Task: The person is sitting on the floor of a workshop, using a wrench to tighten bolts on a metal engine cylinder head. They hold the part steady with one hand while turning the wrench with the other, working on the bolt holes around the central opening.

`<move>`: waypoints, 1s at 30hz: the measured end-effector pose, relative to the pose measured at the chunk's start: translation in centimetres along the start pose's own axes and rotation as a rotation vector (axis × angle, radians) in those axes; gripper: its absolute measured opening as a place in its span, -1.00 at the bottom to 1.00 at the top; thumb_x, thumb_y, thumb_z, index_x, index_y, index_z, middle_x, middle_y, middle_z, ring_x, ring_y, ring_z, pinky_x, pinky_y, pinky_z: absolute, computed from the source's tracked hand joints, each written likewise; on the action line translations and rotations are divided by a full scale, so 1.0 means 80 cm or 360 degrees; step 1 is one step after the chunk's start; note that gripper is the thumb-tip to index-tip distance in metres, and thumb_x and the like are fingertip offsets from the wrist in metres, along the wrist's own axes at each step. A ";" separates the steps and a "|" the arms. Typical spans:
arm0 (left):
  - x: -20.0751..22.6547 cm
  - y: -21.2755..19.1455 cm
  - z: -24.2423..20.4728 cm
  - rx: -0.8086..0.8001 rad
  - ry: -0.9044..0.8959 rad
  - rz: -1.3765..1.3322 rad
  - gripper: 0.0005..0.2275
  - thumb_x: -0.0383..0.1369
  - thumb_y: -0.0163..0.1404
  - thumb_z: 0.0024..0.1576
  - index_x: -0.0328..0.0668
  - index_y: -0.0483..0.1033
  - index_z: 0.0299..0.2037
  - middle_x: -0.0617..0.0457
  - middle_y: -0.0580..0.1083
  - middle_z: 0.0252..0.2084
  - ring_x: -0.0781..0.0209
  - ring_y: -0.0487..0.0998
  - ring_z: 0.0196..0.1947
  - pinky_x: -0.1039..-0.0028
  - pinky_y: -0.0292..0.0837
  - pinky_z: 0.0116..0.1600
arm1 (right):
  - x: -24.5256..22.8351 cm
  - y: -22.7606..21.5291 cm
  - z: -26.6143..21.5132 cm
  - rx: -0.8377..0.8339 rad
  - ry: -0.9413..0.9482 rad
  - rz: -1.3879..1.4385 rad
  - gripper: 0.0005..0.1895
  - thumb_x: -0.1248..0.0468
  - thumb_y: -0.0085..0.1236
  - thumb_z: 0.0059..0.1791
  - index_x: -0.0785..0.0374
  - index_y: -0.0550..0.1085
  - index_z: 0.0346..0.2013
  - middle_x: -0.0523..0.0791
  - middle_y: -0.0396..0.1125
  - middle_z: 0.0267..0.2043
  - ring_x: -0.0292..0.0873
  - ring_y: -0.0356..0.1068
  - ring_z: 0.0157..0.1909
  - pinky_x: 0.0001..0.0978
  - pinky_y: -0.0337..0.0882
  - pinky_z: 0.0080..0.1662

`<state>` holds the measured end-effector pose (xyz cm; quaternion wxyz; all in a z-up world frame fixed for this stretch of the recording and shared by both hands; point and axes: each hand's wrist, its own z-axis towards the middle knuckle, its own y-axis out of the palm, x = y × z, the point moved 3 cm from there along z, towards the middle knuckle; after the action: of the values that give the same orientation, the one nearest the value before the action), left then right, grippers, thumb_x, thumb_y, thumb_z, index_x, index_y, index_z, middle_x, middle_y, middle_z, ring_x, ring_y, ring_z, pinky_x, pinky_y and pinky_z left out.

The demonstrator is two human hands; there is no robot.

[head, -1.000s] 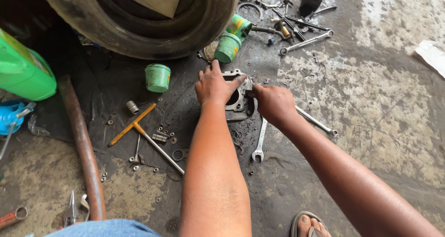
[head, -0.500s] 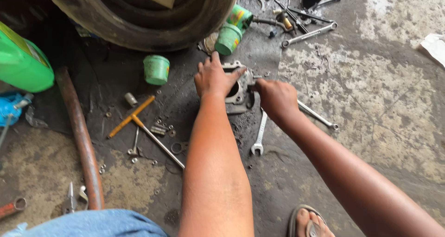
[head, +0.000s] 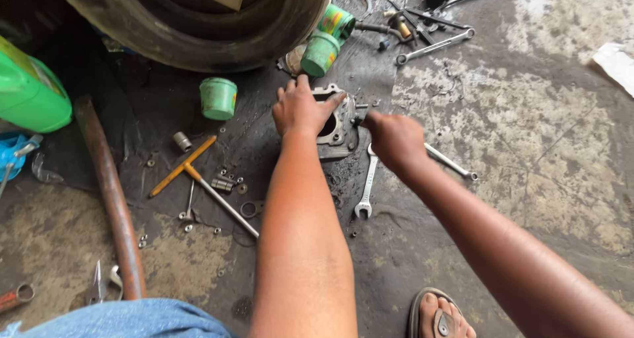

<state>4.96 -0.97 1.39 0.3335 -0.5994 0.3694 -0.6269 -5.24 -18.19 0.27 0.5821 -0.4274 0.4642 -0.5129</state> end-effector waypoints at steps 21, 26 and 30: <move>0.000 0.001 0.004 0.0034 0.0063 0.0004 -0.20 0.35 0.19 -0.15 -0.15 0.43 0.09 -0.06 0.47 0.11 -0.07 0.42 0.21 0.13 0.42 0.14 | -0.011 -0.008 0.002 -0.0194 0.0122 0.0110 -0.87 0.26 0.05 -0.01 0.06 0.54 -0.21 0.02 0.48 -0.39 0.15 0.50 -0.32 0.08 0.44 -0.27; 0.001 -0.004 0.000 0.0016 0.0033 -0.0030 -0.22 0.31 0.22 -0.20 -0.09 0.44 0.09 -0.02 0.47 0.13 -0.06 0.41 0.21 0.15 0.41 0.16 | -0.027 -0.018 -0.005 -0.0343 0.0280 0.0250 -0.80 0.09 0.05 0.08 0.09 0.54 -0.27 0.04 0.47 -0.41 0.18 0.49 -0.32 0.08 0.43 -0.25; 0.001 0.001 0.006 0.0060 0.0048 -0.0010 -0.17 0.33 0.24 -0.23 -0.11 0.42 0.11 -0.03 0.45 0.14 -0.08 0.37 0.22 0.15 0.39 0.14 | -0.027 -0.021 -0.009 -0.0308 0.0276 0.0196 -0.75 0.06 0.04 0.11 0.13 0.54 -0.28 0.06 0.46 -0.44 0.19 0.49 -0.34 0.08 0.43 -0.24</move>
<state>5.43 -1.14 1.38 0.3371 -0.5847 0.3607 -0.6438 -6.39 -16.22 1.98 0.5263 -0.4064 0.5852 -0.4640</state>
